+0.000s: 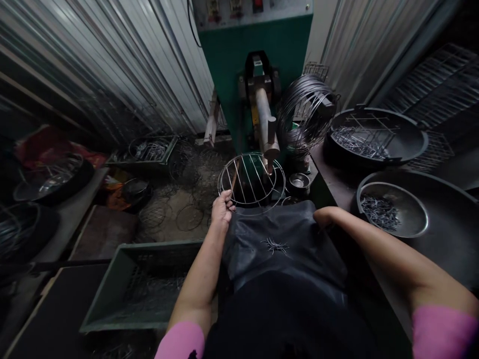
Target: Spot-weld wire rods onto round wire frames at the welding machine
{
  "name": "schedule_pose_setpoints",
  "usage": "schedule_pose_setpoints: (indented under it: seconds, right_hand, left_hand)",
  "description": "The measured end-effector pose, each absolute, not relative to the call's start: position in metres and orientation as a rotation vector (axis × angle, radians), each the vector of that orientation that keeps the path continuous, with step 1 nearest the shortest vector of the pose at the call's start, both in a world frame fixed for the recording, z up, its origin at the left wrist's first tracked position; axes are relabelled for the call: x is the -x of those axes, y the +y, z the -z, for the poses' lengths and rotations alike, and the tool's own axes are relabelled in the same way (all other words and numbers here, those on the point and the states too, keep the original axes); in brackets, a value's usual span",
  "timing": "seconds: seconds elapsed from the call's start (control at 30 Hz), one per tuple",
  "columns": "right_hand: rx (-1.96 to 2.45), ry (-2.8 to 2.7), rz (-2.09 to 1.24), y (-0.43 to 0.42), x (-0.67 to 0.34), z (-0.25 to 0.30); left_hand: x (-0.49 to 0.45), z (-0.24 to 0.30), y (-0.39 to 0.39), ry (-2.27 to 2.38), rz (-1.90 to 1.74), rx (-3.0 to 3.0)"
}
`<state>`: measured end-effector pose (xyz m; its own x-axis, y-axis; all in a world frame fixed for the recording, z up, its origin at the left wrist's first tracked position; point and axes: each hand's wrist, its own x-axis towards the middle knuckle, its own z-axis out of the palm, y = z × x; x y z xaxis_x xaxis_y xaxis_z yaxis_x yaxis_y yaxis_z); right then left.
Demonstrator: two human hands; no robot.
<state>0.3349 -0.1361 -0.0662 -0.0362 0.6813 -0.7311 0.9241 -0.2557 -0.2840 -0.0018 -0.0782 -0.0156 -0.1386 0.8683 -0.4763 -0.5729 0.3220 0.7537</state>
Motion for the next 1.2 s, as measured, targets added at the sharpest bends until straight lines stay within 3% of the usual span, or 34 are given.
schedule_pose_setpoints:
  seconds: [0.27, 0.37, 0.43, 0.7, 0.9, 1.0, 1.1, 1.2]
  right_hand:
    - [-2.002, 1.699, 1.023, -0.138, -0.331, 0.057]
    - [-2.182, 1.841, 0.861, -0.158, -0.333, 0.056]
    - [-2.536, 1.936, 0.787, -0.173, -0.329, 0.066]
    - [-3.085, 1.896, 1.328, -0.201, -0.322, 0.087]
    - [-3.380, 1.060, 2.373, -0.191, -0.317, 0.081]
    - [-3.327, 0.676, 2.696, -0.191, -0.314, 0.087]
    - [-3.371, 0.668, 2.672, -0.197, -0.313, 0.092]
    - [-3.437, 1.082, 2.273, -0.205, -0.312, 0.097]
  left_hand:
    - [0.003, 0.013, -0.073, 1.130, -1.286, -0.293]
    - [-0.002, 0.014, -0.068, 1.136, -1.306, -0.261]
    - [-0.008, 0.015, -0.063, 1.138, -1.309, -0.243]
    - [-0.018, 0.014, -0.050, 1.161, -1.326, -0.231]
    - [-0.015, 0.006, -0.047, 1.148, -1.316, -0.280]
    - [-0.015, 0.004, -0.047, 1.167, -1.302, -0.308]
    - [-0.015, 0.002, -0.049, 1.188, -1.297, -0.330]
    - [-0.016, 0.002, -0.051, 1.194, -1.295, -0.345]
